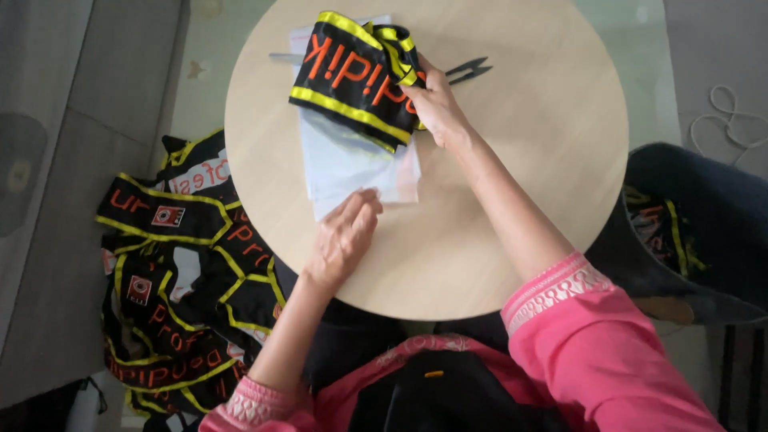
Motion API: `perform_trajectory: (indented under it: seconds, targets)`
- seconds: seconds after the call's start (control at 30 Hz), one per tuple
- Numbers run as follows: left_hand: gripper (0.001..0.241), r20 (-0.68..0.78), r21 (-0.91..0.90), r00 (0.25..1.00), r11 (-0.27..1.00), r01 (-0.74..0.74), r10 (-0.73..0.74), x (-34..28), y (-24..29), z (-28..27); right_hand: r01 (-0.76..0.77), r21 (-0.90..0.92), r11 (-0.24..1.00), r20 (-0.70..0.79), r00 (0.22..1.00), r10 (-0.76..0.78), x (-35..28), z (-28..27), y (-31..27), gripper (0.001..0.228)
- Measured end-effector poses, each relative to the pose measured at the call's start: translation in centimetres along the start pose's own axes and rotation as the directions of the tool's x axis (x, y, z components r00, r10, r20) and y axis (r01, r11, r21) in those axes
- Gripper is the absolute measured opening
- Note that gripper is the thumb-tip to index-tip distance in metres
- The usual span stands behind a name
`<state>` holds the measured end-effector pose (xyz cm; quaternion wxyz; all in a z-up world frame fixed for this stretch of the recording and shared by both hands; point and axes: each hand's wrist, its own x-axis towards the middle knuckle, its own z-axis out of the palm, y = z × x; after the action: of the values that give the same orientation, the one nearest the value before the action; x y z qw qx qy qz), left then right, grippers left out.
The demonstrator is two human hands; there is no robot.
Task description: Trimming loose threads from embroidered sashes, folding them, and placing them into plastic bags.
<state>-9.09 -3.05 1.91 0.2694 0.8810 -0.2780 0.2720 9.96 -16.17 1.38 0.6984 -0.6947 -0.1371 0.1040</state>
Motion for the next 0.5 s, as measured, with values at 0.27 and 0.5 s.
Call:
perform_trajectory:
  seconds: [0.27, 0.5]
  targets:
    - [0.012, 0.07, -0.088, 0.997, 0.995, 0.049, -0.043, 0.2, 1.1, -0.9, 0.108, 0.002, 0.994, 0.104, 0.989, -0.108, 0.7, 0.9, 0.2, 0.043]
    - [0.015, 0.02, -0.281, 0.999, 0.959, -0.033, 0.04, -1.7, 3.5, -1.7, 0.082, -0.005, 0.997, 0.185, 0.98, -0.079, 1.4, 0.6, -0.5, 0.039]
